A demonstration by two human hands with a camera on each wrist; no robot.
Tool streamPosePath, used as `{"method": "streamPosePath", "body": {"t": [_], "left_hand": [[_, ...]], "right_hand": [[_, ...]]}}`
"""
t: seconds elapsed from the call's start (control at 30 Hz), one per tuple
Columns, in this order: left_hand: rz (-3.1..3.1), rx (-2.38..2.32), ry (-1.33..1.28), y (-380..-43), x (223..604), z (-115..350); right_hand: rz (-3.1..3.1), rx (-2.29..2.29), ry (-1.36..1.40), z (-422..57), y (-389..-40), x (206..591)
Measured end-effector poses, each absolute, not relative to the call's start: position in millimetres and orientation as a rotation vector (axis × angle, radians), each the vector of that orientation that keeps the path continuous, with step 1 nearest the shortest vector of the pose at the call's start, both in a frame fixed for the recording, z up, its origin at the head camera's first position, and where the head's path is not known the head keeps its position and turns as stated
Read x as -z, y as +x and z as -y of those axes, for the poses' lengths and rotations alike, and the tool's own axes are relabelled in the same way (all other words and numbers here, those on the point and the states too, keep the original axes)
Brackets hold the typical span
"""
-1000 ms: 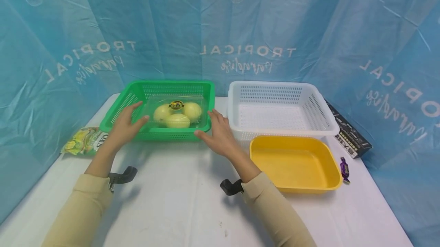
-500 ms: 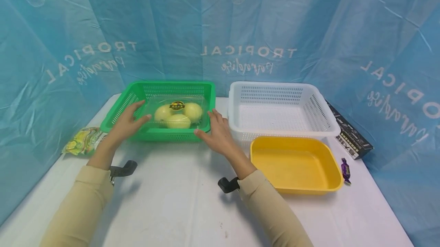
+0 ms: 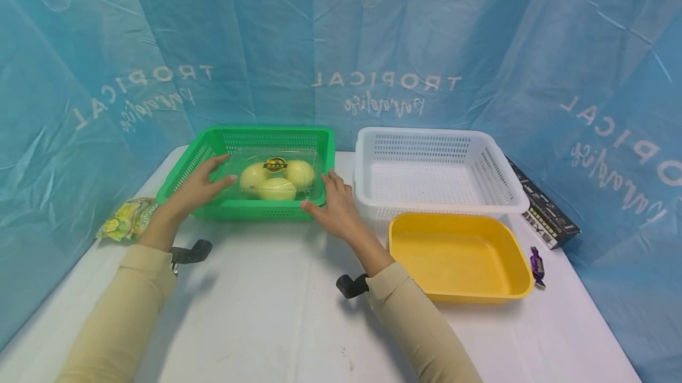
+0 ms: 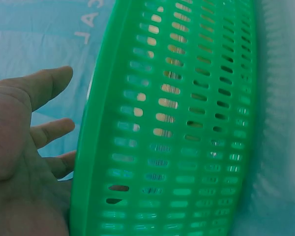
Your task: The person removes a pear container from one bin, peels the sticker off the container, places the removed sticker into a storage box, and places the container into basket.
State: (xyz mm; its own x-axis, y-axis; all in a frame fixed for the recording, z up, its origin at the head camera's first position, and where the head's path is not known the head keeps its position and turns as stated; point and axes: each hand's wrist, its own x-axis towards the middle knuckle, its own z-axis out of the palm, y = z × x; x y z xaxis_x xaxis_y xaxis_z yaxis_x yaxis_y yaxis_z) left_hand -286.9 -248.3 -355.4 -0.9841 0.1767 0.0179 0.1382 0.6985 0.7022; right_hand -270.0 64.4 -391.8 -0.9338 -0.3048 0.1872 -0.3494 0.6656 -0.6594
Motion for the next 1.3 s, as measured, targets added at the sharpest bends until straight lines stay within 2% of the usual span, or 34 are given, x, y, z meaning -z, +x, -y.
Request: {"method": "streamPosePath", "body": {"t": [0.7,1.3], "left_hand": [[-2.673,-1.246,0.296,-306,355,254],[-2.518,-1.310,0.163,-317,360,264]], "right_hand": [[2.790,-1.151,0.528,-63,-279,401],[2.777,-1.185,0.536,-61,-277,408]]}}
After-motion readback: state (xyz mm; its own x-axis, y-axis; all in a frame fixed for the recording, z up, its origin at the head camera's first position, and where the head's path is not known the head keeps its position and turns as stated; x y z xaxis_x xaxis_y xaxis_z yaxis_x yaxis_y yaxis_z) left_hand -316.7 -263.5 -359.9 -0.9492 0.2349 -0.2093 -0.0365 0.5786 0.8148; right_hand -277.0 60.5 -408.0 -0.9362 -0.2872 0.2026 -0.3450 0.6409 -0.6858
